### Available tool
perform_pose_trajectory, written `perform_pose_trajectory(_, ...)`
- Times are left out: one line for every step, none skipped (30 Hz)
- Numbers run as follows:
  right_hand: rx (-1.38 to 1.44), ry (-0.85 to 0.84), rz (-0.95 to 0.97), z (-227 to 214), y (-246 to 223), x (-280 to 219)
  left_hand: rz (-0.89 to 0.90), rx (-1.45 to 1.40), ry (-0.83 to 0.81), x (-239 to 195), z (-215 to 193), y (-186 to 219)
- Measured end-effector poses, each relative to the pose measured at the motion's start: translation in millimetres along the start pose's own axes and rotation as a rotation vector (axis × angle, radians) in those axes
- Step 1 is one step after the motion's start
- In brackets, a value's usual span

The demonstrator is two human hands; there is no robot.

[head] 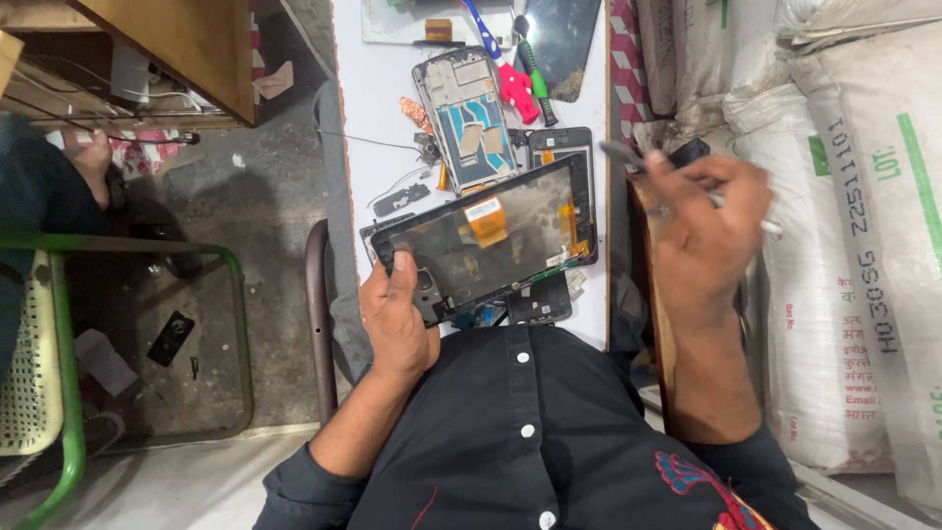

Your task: The person uses a metal spudger to pry and separate the screen assembly from the frame of a disassembled smartphone. They repeatedly lift the screen edge and adjust the device orientation while working at a cluttered repair bench.

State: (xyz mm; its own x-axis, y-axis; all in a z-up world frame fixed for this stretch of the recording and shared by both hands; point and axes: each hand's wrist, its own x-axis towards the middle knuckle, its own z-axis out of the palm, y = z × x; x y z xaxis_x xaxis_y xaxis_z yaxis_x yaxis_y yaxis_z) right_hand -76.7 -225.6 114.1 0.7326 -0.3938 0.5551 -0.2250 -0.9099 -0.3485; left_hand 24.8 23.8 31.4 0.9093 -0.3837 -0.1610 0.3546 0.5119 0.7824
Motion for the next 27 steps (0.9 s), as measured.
perform_pose_trajectory(-0.063,0.017,-0.001,-3.2,2.0,-0.2,-0.011,-0.039,0.006,0.6,-0.4,0.1)
perform_pose_trajectory(-0.061,0.020,-0.002,-3.3,1.2,-1.7,-0.023,-0.077,0.012,0.9,-1.1,0.1)
perform_pose_trajectory(-0.060,0.023,-0.005,-4.3,0.5,-2.9,-0.034,-0.117,0.020,0.7,-1.6,-0.8)
perform_pose_trajectory(0.006,0.013,-0.007,-1.0,-3.3,-5.4,-0.032,-0.113,0.011,1.4,-2.2,-2.2)
perform_pose_trajectory(0.074,0.000,-0.007,2.8,-7.7,-8.3,-0.032,-0.107,0.004,1.4,-3.7,-3.1)
perform_pose_trajectory(0.111,-0.007,-0.010,7.5,-11.6,-9.8,-0.032,-0.100,-0.003,1.4,-4.9,-4.1)
perform_pose_trajectory(0.148,-0.011,-0.014,12.9,-15.3,-10.0,-0.026,-0.085,0.007,1.5,-5.5,-4.6)
perform_pose_trajectory(0.185,-0.016,-0.018,15.6,-17.4,-9.5,-0.020,-0.069,0.016,0.6,-5.7,-4.4)
perform_pose_trajectory(0.192,-0.017,-0.014,17.2,-18.2,-8.7,-0.013,-0.056,0.026,0.6,-5.0,-4.8)
perform_pose_trajectory(0.200,-0.019,-0.009,18.3,-19.2,-8.5,0.005,-0.043,0.014,1.3,-5.4,-3.3)
perform_pose_trajectory(0.210,-0.023,-0.008,18.1,-18.9,-7.4,0.027,-0.030,0.006,1.3,-6.2,-0.4)
perform_pose_trajectory(0.185,-0.028,-0.018,17.0,-19.3,-7.8,0.049,-0.017,-0.002,2.2,-6.6,2.9)
perform_pose_trajectory(0.163,-0.031,-0.030,15.2,-19.9,-8.9,0.050,0.011,0.060,4.4,-6.8,6.7)
perform_pose_trajectory(0.141,-0.035,-0.042,14.1,-19.9,-10.0,0.051,0.038,0.122,7.5,-7.0,10.4)
perform_pose_trajectory(0.156,-0.066,-0.028,12.0,-19.7,-13.5,0.041,0.066,0.185,8.7,-7.0,12.7)
perform_pose_trajectory(0.171,-0.097,-0.015,10.4,-18.7,-16.3,0.061,0.004,0.158,9.7,-8.4,16.2)
perform_pose_trajectory(0.185,-0.124,-0.003,9.9,-17.8,-17.6,0.084,-0.060,0.128,11.9,-10.8,20.8)
perform_pose_trajectory(0.183,-0.117,-0.011,9.7,-17.4,-18.4,0.106,-0.124,0.098,13.1,-11.9,23.8)
perform_pose_trajectory(0.181,-0.109,-0.014,10.9,-17.8,-18.4,0.094,-0.123,0.100,13.9,-12.1,25.5)
perform_pose_trajectory(0.179,-0.100,-0.018,11.8,-18.2,-17.7,0.081,-0.123,0.103,14.7,-11.9,25.8)
perform_pose_trajectory(0.191,-0.084,-0.030,13.3,-19.1,-16.8,0.065,-0.120,0.102,14.7,-11.8,25.5)
perform_pose_trajectory(0.203,-0.068,-0.043,15.7,-18.9,-14.2,0.058,-0.072,0.079,12.2,-11.2,24.3)
perform_pose_trajectory(0.211,-0.053,-0.052,15.4,-17.8,-12.5,0.046,-0.024,0.053,7.9,-10.0,21.9)
perform_pose_trajectory(0.218,-0.068,-0.043,15.0,-16.6,-11.0,0.035,0.023,0.027,5.7,-9.2,19.4)
perform_pose_trajectory(0.223,-0.084,-0.038,13.6,-14.3,-8.3,0.038,0.009,0.037,5.6,-8.6,17.0)
perform_pose_trajectory(0.229,-0.099,-0.032,10.7,-12.6,-7.1,0.041,-0.005,0.046,5.2,-8.7,16.1)
perform_pose_trajectory(0.202,-0.150,-0.081,7.6,-9.4,-4.7,0.056,-0.019,0.067,5.3,-8.7,15.9)
